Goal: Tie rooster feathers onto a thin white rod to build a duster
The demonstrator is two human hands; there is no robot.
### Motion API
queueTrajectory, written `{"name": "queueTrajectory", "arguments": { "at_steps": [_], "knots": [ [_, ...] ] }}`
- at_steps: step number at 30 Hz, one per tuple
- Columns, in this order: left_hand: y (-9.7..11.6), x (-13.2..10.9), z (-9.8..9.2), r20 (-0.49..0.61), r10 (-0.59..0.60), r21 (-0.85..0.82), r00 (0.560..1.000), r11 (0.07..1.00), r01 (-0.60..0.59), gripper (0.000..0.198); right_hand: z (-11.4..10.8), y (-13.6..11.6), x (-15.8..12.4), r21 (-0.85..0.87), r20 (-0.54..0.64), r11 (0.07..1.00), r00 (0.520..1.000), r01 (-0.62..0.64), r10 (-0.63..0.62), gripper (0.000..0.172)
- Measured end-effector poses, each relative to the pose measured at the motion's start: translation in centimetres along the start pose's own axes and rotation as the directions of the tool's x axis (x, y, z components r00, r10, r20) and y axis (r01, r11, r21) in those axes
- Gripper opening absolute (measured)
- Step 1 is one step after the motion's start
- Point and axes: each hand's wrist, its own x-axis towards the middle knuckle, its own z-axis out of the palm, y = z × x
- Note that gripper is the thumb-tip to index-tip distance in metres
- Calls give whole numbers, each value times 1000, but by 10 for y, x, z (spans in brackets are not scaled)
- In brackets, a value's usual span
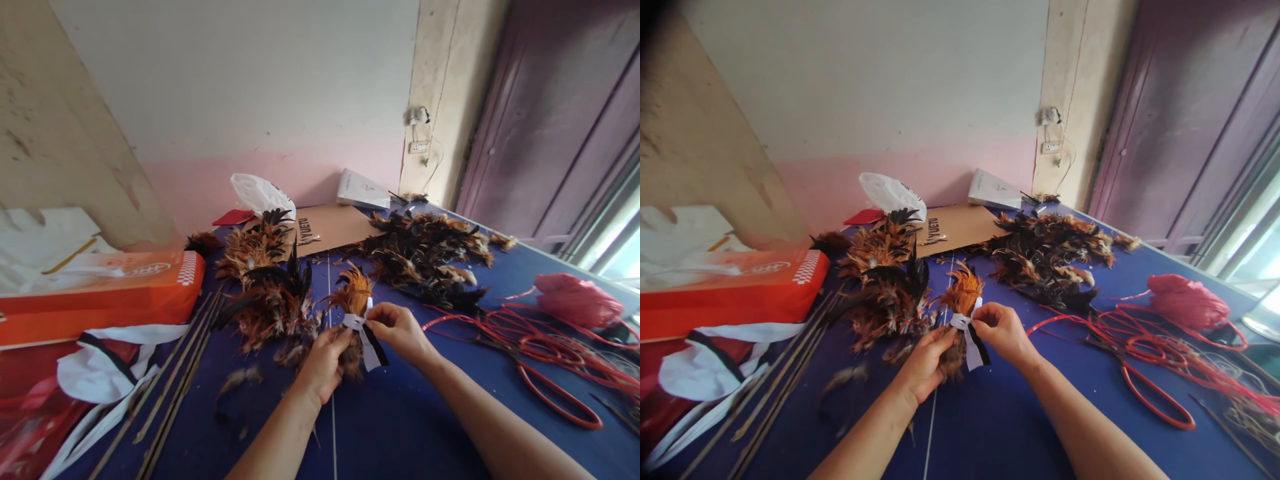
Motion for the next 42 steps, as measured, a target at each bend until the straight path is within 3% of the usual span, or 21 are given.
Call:
{"name": "queueTrajectory", "arguments": {
  "at_steps": [3, 6, 8, 10, 12, 15, 18, 21, 25, 28, 31, 34, 37, 39, 42],
  "knots": [
    [0, 2, -1, 34, 171, 173, 985, 969, -174, 29, -1, -3, -1, -147, -12, 985, 995, 95, -97, 10],
    [0, 5, -3, 102, 404, 373, 909, 831, -411, 34, -3, -6, -1, -294, 17, 928, 972, 228, -234, 9],
    [-1, 6, -4, 109, 465, 439, 879, 770, -462, 37, -4, -8, -1, -326, 48, 909, 965, 260, -259, 9],
    [-2, 6, -3, 93, 472, 427, 877, 777, -463, 37, -3, -9, -1, -330, 46, 911, 968, 248, -247, 8],
    [-3, 5, 0, 65, 417, 333, 907, 847, -413, 35, -2, -9, -1, -297, 2, 934, 978, 198, -206, 6],
    [-3, 1, 6, 11, 217, 111, 976, 970, -217, 35, -1, -5, -1, -149, -77, 986, 993, 78, -90, 9],
    [-2, -2, 7, -2, 61, -16, 998, 998, -61, 33, -1, -2, 1, 33, -64, 999, 998, -13, 15, 13],
    [1, -1, 4, 13, 179, 91, 984, 980, -180, 32, -4, -1, 3, 47, 20, 998, 999, -29, 28, 15],
    [3, 4, -3, 53, 435, 328, 899, 843, -427, 34, -5, -5, 2, -187, 1, 966, 983, 180, -184, 12],
    [1, 7, -7, 93, 488, 446, 868, 759, -474, 37, -6, -9, -1, -343, 14, 880, 939, 327, -344, 13],
    [-2, 8, -10, 108, 529, 526, 842, 688, -500, 37, -6, -10, -4, -434, 104, 808, 913, 399, -395, 17],
    [-6, 7, -11, 140, 575, 581, 806, 611, -537, 36, -6, -10, -6, -563, 169, 731, 919, 386, -356, 20],
    [-7, 5, -10, 182, 617, 614, 766, 537, -579, 35, -2, -9, -5, -659, 141, 691, 951, 297, -274, 20],
    [-6, 3, -8, 180, 621, 604, 763, 542, -584, 34, 1, -8, -4, -640, 110, 719, 958, 271, -263, 18],
    [-4, 3, -4, 144, 589, 526, 795, 635, -566, 33, 3, -8, -2, -551, 21, 804, 967, 224, -255, 16]
  ]
}}
